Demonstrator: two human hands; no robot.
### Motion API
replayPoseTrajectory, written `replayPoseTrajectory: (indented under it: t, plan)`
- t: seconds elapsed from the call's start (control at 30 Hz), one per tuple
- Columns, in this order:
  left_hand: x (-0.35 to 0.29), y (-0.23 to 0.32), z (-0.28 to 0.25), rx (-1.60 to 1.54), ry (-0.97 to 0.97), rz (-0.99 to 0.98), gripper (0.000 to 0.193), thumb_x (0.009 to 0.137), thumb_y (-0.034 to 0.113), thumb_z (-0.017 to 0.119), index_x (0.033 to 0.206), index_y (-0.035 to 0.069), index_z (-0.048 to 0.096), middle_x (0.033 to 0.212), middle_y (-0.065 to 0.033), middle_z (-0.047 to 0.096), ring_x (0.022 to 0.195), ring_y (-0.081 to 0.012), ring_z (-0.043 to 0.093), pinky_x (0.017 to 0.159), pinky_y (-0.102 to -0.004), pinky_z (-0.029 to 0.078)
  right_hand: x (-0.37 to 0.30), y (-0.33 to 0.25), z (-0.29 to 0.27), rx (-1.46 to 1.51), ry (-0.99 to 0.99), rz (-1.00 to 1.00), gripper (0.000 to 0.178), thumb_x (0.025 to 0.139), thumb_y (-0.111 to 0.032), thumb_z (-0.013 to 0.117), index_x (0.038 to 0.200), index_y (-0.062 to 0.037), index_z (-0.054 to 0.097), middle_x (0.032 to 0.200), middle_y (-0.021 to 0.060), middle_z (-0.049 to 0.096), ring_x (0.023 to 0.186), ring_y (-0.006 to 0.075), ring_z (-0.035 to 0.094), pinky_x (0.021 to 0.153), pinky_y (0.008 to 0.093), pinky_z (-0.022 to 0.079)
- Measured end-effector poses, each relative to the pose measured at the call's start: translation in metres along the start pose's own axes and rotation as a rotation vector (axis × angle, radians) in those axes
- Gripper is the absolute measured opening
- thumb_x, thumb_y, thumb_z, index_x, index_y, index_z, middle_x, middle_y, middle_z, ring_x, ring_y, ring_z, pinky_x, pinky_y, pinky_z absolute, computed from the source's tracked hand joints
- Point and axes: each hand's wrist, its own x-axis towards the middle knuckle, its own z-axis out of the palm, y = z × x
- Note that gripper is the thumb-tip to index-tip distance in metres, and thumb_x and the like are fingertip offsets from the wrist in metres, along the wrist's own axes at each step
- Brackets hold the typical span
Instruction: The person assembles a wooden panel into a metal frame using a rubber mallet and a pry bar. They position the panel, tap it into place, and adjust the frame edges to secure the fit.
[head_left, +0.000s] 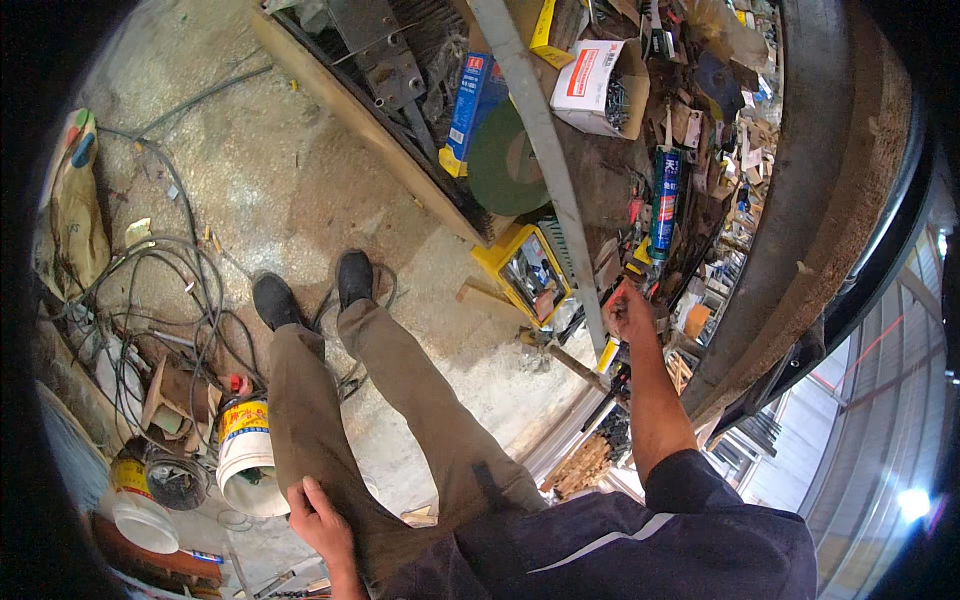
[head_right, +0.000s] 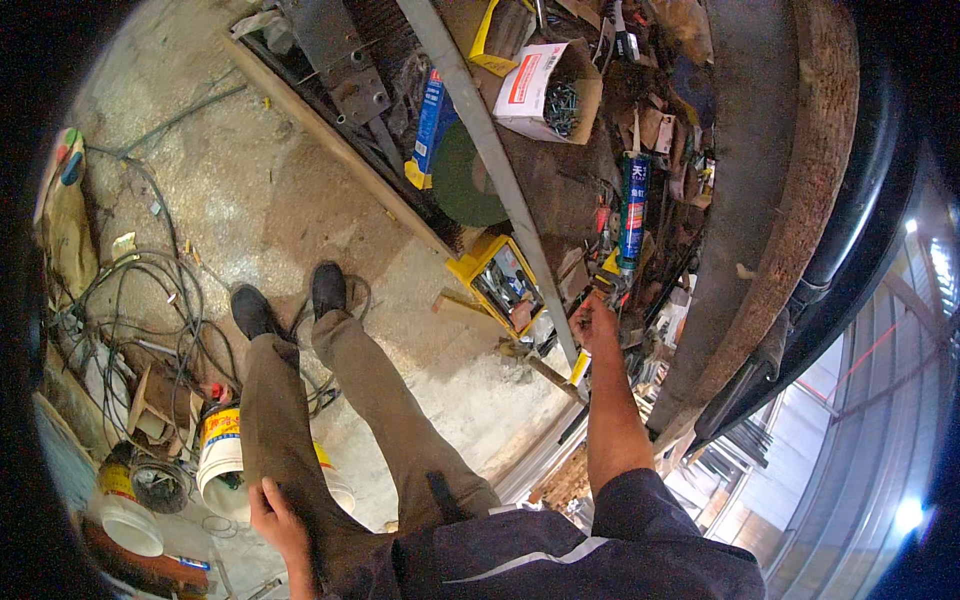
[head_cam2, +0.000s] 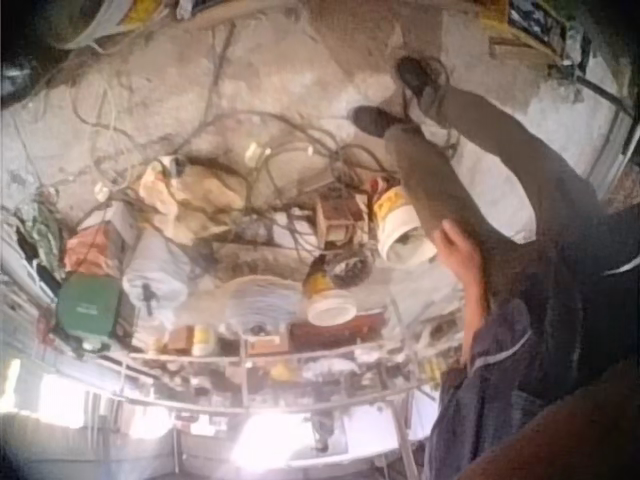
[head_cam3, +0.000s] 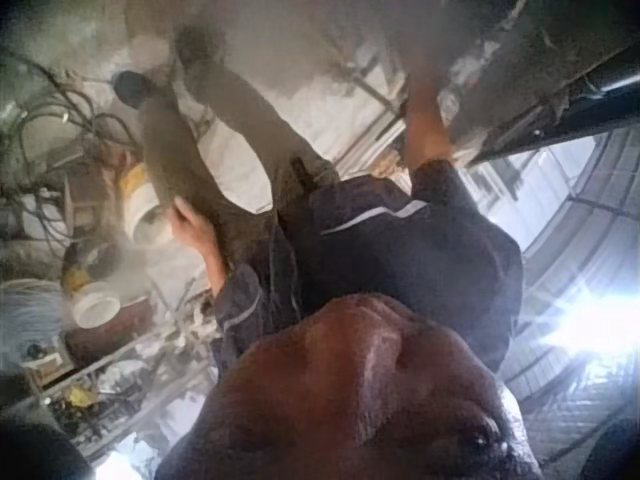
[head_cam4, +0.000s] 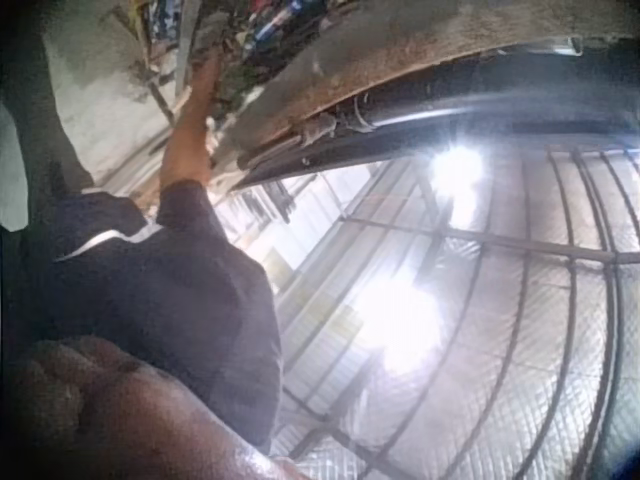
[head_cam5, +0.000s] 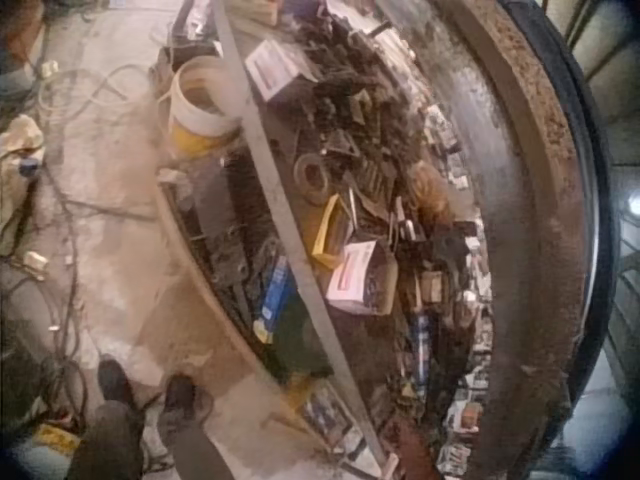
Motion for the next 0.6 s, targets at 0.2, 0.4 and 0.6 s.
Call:
replayPoseTrajectory:
  t: [0.2,0.4,0.6]
  plan:
    - [0.001,-0.001,-0.004,0.044,-0.029,0.0,0.029,0.106,0.02,0.057,0.088,-0.003,0.058,0.07,-0.019,0.06,0.06,-0.0284,0.05,0.059,-0.0405,0.044,-0.021,-0.01,-0.033,0.642,-0.423,-0.111,0.033,0.108,-0.032,0.049,0.08,-0.0157,0.048,0.062,-0.0028,0.035,0.055,0.0122,0.039,0.046,0.0294,0.03]
    - [0.002,0.001,-0.003,0.021,-0.017,0.03,0.027,0.105,0.019,0.057,0.088,-0.003,0.059,0.07,-0.0194,0.061,0.059,-0.0286,0.051,0.059,-0.0411,0.044,-0.047,-0.034,-0.045,0.951,-0.542,-0.17,0.039,0.11,-0.033,0.044,0.078,-0.0117,0.044,0.063,-0.0014,0.036,0.055,0.0148,0.038,0.046,0.0301,0.032]
    - [0.0,0.008,-0.003,-0.005,-0.022,0.021,0.027,0.104,0.019,0.059,0.088,-0.003,0.06,0.067,-0.0171,0.059,0.057,-0.0239,0.05,0.057,-0.039,0.043,-0.059,-0.045,0.017,1.133,-0.707,-0.09,0.038,0.111,-0.035,0.042,0.082,-0.0105,0.043,0.064,-0.0012,0.036,0.054,0.0138,0.038,0.049,0.0313,0.035]
